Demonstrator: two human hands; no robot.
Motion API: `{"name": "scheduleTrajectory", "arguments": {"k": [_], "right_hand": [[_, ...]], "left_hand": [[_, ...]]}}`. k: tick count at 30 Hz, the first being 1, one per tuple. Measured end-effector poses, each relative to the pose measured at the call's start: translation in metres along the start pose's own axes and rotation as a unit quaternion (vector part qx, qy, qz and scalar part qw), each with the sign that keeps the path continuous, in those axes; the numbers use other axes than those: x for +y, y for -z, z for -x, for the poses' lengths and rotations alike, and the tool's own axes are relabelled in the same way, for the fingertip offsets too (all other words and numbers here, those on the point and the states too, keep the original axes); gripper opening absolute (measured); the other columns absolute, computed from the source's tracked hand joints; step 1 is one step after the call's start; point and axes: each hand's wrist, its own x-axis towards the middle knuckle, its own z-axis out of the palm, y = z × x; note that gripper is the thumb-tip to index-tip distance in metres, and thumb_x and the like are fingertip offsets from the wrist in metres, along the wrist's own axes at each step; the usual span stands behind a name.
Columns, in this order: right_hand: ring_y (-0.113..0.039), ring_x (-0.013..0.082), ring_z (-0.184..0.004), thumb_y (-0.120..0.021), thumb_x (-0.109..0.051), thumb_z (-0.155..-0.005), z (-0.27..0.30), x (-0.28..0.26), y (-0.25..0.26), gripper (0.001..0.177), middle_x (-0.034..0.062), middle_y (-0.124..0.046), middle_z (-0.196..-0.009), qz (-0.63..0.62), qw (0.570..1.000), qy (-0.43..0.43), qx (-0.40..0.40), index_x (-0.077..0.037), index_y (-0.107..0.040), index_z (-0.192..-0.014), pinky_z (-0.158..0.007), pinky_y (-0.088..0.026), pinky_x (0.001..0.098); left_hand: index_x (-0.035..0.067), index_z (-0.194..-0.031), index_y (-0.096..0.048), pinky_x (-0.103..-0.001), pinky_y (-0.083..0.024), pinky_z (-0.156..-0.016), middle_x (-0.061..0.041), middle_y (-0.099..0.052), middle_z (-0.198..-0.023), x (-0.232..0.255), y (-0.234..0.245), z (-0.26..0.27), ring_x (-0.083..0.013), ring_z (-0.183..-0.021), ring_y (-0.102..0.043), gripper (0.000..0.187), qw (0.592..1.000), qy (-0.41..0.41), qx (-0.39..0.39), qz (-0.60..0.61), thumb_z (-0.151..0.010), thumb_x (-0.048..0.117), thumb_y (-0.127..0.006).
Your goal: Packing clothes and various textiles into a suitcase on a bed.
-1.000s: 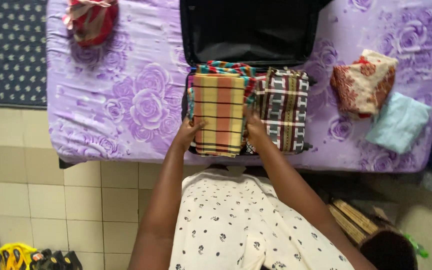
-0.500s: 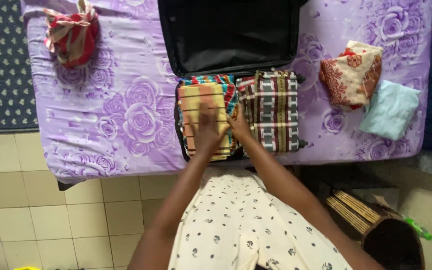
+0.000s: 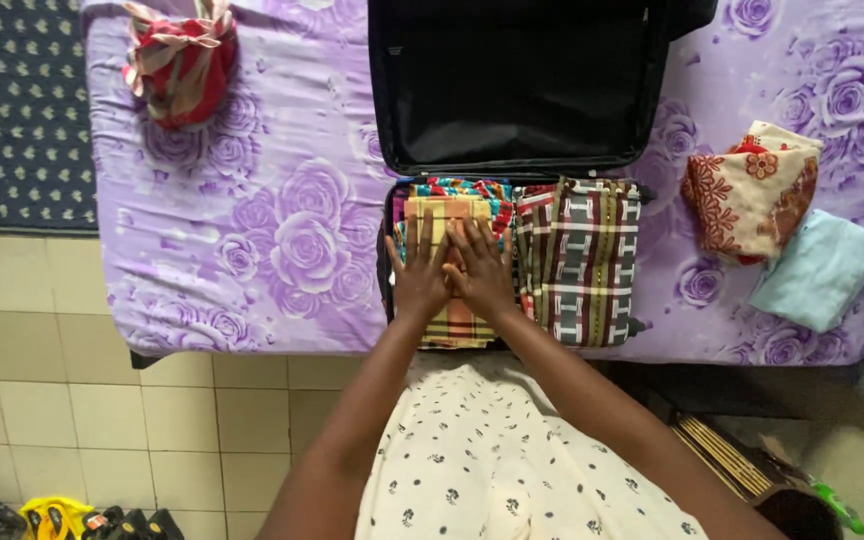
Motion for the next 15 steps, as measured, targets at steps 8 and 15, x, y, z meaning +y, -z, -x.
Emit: {"name": "scheduleTrajectory", "arguments": {"k": [8, 15], "right_hand": [[-0.015, 0.0229, -0.158, -0.053, -0.063, -0.095, 0.005, 0.026, -0.059, 0.072, 0.0008, -0.025, -0.169, 0.054, 0.997, 0.038, 0.043, -0.032, -0.035, -0.158, -0.124, 0.004, 0.0638], [-0.019, 0.0223, -0.158, -0.051, -0.066, -0.098, -0.003, 0.026, -0.057, 0.068, 0.0009, -0.029, -0.167, 0.039, 0.996, 0.058, 0.05, -0.034, -0.039, -0.157, -0.126, 0.001, 0.064]], "left_hand": [[0.024, -0.157, -0.042, -0.069, -0.012, -0.126, -0.011, -0.022, -0.172, -0.03, -0.063, 0.01, -0.0381, -0.161, -0.012, 0.066, 0.987, -0.01, 0.084, 0.134, -0.1, 0.058, -0.044], [0.03, -0.155, -0.043, -0.066, -0.014, -0.127, -0.006, -0.024, -0.17, -0.037, -0.065, 0.005, -0.0336, -0.16, -0.016, 0.061, 0.985, -0.002, 0.082, 0.151, -0.099, 0.055, -0.045]]}}
